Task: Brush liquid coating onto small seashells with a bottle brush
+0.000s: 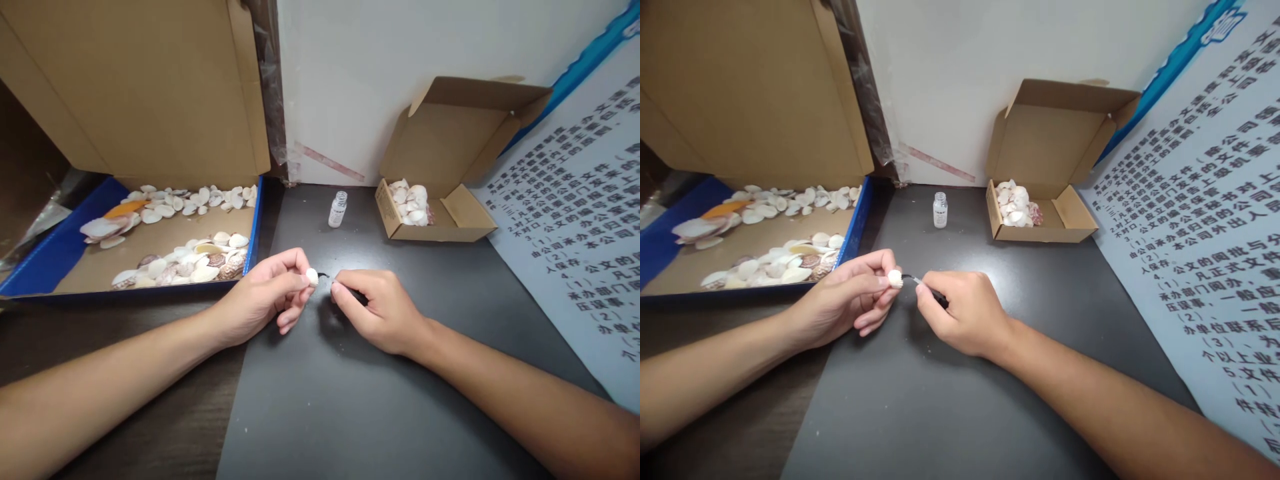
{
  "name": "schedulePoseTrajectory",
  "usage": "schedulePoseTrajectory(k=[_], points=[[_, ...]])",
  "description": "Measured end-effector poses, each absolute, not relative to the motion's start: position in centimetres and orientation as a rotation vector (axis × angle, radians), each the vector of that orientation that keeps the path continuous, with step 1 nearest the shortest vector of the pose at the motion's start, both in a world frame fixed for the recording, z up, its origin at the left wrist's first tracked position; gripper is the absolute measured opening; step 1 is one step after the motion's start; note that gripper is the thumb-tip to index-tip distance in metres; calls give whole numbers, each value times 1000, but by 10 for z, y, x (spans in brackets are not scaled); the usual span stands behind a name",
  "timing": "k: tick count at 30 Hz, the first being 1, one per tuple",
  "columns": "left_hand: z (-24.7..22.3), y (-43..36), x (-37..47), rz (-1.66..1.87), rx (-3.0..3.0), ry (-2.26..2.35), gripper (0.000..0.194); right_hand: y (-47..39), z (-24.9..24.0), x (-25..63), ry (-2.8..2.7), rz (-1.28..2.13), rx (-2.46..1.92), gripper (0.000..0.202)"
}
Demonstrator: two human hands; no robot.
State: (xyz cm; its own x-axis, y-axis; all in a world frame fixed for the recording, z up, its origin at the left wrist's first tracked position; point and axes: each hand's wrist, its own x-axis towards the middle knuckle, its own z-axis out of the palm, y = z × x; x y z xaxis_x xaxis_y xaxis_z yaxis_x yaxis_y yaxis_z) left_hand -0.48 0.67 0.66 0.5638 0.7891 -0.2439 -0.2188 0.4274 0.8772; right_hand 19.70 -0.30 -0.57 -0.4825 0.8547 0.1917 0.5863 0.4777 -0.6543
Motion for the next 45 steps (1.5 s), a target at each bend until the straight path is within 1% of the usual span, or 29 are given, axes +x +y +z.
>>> schedulePoseTrajectory(k=[5,14,21,27,34,45], points=[[7,7,-4,709,912,736,15,-2,-6,198,-2320,762,-1010,32],[6,7,-5,717,922,748,17,-3,-6,195,-2303,654,-1239,33],[7,7,-4,720,923,759,17,-2,-6,199,-2306,755,-940,30],[7,9,-4,705,920,763,19,-1,-6,199,-2330,746,-902,28],[7,7,-5,704,935,740,17,-1,-6,199,-2333,741,-934,28],[6,7,-4,718,962,737,18,-2,-6,197,-2277,729,-1134,33]])
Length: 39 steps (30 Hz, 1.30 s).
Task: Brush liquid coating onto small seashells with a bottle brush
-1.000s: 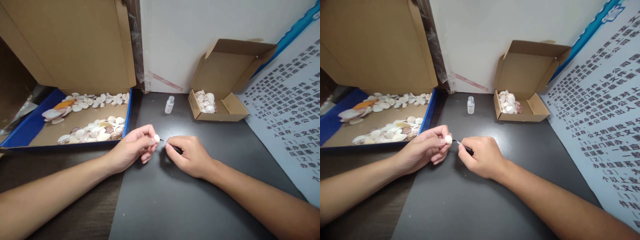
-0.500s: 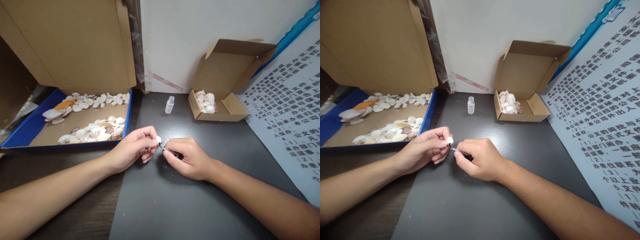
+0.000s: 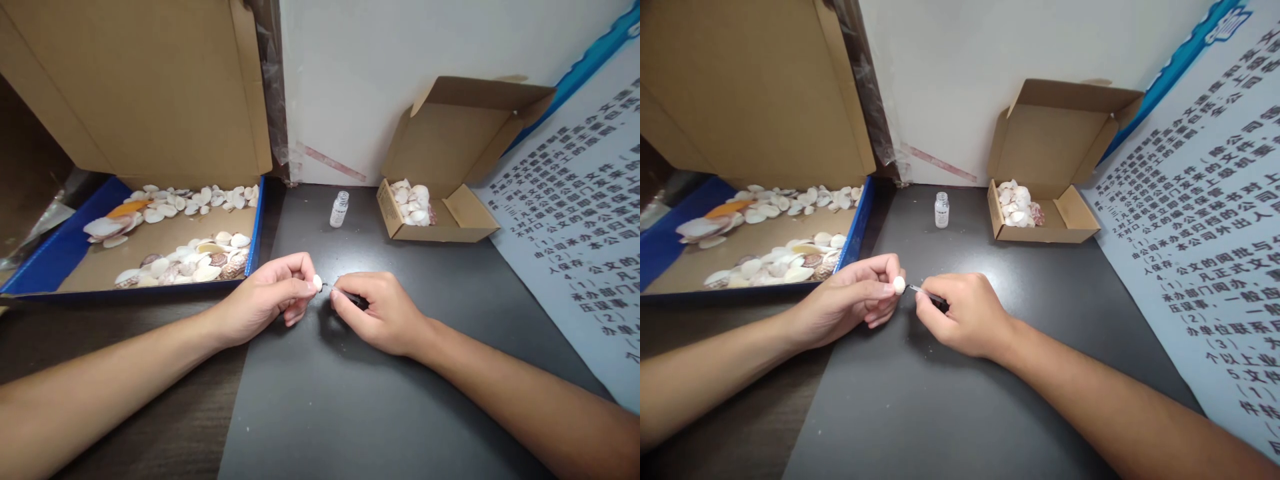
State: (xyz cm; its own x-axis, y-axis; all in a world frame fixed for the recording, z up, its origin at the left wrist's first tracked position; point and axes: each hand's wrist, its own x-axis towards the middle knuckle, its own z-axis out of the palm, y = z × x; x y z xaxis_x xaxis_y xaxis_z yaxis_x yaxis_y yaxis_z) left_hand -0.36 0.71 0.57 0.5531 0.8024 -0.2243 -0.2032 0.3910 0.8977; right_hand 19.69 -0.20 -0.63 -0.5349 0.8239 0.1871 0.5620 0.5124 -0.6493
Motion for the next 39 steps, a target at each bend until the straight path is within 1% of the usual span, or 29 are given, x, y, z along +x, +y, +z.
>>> schedulePoseTrajectory(k=[5,14,23,34,39], points=[[4,7,-4,701,999,730,16,-2,-6,196,-2212,709,-1220,35],[6,8,-4,687,944,735,19,-1,-4,199,-2310,804,-980,35],[5,9,-5,675,929,704,13,-1,-5,199,-2380,787,-958,33],[4,9,-7,697,913,682,14,-3,-5,197,-2228,731,-1182,37],[4,8,-5,690,931,675,12,-2,-5,199,-2260,772,-1005,35]])
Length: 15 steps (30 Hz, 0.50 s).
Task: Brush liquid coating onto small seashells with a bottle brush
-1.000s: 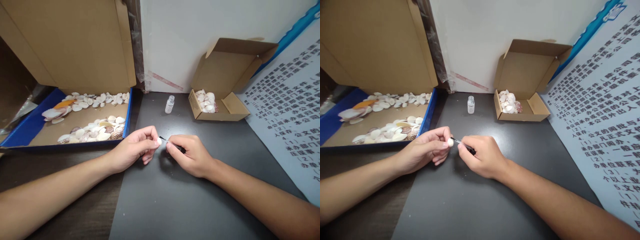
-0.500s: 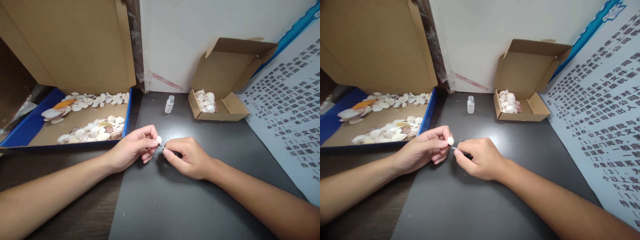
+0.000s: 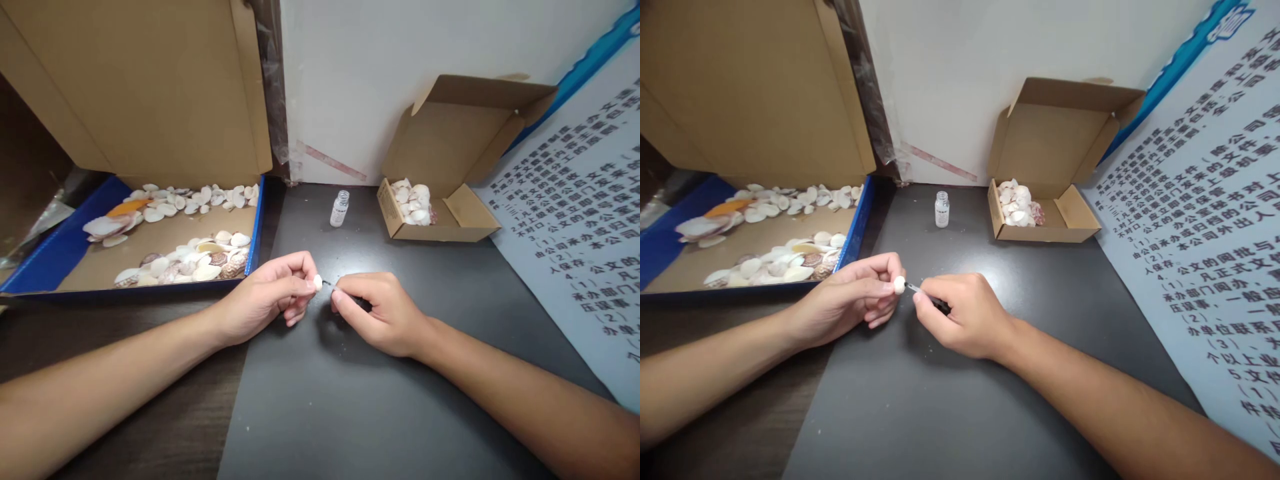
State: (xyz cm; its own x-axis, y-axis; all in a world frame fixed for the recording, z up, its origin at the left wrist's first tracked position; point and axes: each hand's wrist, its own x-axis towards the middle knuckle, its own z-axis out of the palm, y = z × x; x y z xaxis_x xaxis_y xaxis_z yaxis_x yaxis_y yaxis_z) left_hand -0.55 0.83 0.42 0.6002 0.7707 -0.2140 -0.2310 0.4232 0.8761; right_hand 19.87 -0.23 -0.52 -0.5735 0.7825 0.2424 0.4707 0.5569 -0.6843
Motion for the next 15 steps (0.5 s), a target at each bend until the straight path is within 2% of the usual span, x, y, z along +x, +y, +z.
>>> schedulePoseTrajectory(k=[8,15], points=[[5,9,-5,678,959,711,7,-1,-6,199,-2364,789,-934,33],[3,9,-6,661,983,700,7,-2,-6,198,-2290,751,-1079,35]])
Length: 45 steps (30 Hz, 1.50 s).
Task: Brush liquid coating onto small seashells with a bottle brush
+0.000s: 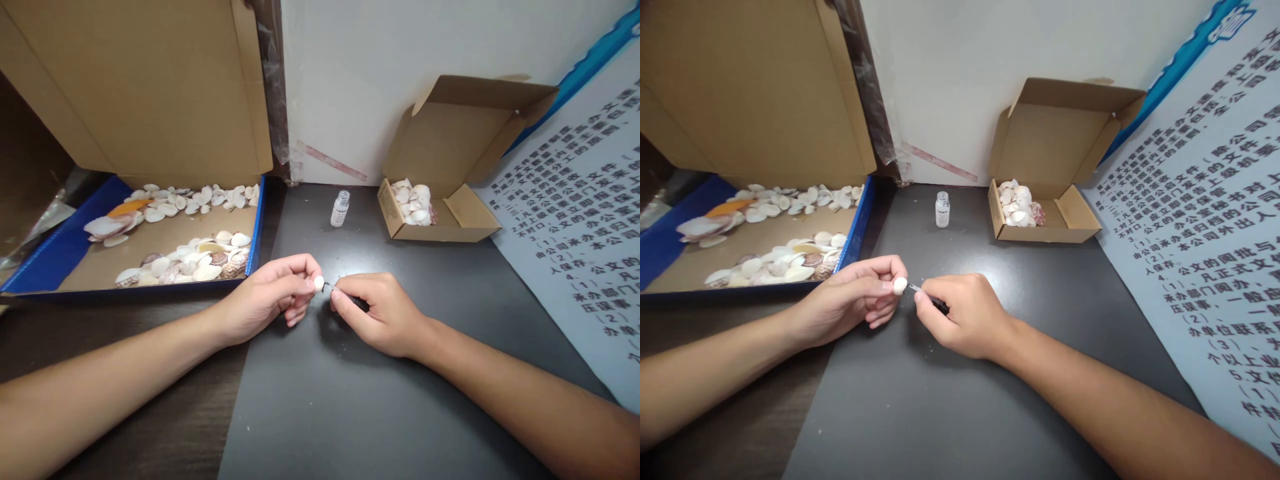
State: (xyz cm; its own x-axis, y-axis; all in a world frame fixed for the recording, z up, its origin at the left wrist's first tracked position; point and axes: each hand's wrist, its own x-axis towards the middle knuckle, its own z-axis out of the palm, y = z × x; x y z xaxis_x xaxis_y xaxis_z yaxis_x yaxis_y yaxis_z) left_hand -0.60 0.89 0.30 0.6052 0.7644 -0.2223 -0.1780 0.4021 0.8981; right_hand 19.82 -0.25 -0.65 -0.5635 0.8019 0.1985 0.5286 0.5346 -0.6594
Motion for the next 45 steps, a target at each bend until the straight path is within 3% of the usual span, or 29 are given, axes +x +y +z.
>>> schedulePoseTrajectory(k=[45], points=[[0,8,-5,654,1072,722,11,-3,-6,199,-2284,759,-1010,35]])
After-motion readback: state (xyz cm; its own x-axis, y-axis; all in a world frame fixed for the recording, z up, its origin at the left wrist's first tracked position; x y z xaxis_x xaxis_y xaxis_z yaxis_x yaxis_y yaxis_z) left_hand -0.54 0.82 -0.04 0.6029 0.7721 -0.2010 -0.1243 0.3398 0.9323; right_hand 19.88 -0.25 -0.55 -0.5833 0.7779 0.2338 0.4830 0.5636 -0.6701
